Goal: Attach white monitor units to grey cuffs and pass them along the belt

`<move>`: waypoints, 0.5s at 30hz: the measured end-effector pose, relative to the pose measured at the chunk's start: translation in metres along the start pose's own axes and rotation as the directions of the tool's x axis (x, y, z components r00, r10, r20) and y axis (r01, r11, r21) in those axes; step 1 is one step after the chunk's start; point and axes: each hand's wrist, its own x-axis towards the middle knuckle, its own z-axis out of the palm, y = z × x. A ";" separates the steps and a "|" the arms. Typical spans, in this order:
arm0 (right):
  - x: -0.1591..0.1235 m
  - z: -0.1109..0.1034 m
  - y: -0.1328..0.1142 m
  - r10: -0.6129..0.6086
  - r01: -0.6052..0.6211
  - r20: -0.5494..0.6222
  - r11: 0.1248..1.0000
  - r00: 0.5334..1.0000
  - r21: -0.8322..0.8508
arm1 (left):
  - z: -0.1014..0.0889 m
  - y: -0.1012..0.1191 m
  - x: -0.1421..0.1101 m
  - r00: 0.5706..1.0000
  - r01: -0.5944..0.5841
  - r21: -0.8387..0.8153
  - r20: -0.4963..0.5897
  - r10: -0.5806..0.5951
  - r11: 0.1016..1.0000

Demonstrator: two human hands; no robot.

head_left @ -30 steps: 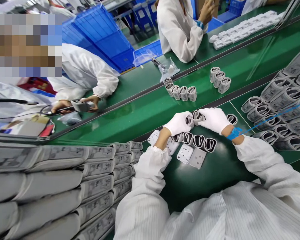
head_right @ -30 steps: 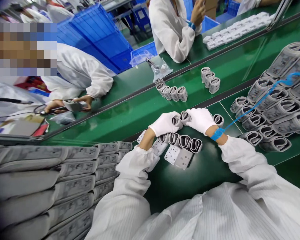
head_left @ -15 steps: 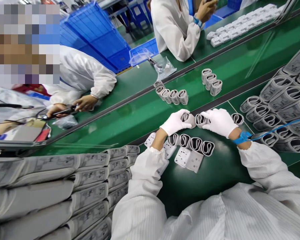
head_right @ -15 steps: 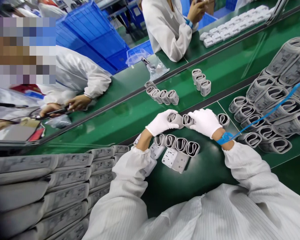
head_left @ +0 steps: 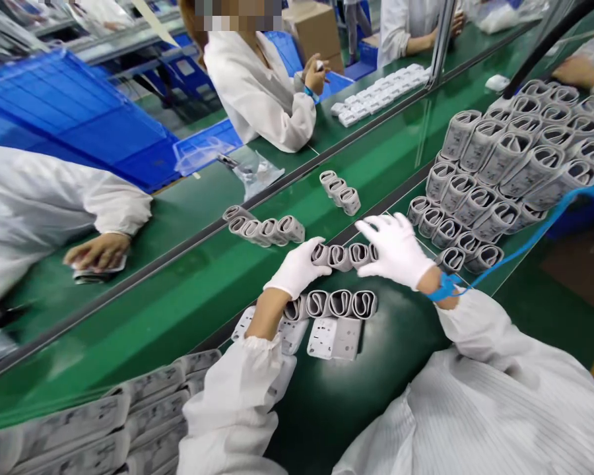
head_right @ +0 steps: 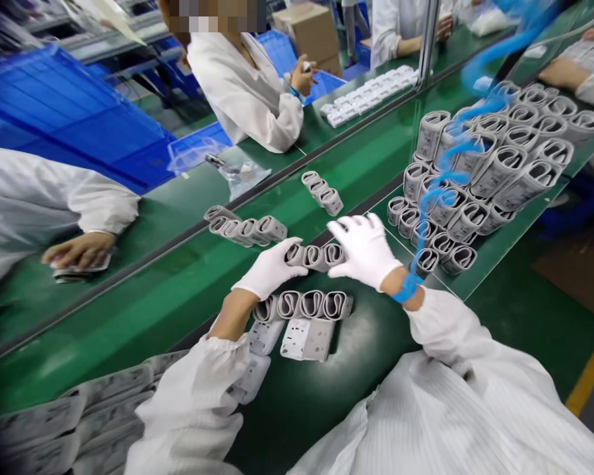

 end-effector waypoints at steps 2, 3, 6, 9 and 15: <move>-0.022 0.000 0.015 0.115 -0.116 0.023 0.991 0.993 0.066 | 0.000 -0.001 -0.004 1.000 -0.003 -0.011 0.003 0.003 1.000; -0.033 0.000 0.020 0.150 -0.154 0.054 0.984 0.987 0.087 | -0.002 0.001 -0.006 1.000 -0.005 -0.012 -0.001 0.005 1.000; -0.063 -0.011 0.027 0.201 -0.204 0.034 0.965 0.979 0.167 | -0.017 0.023 -0.003 0.999 -0.035 -0.009 -0.038 0.034 0.999; -0.099 -0.046 0.037 0.303 -0.228 -0.270 0.934 0.914 0.274 | -0.032 0.081 0.018 0.964 -0.242 -0.021 -0.119 0.237 0.970; -0.161 -0.059 0.093 0.362 -0.417 -0.586 0.908 0.725 0.044 | 0.017 0.212 0.093 0.837 -0.546 0.078 0.025 0.546 0.834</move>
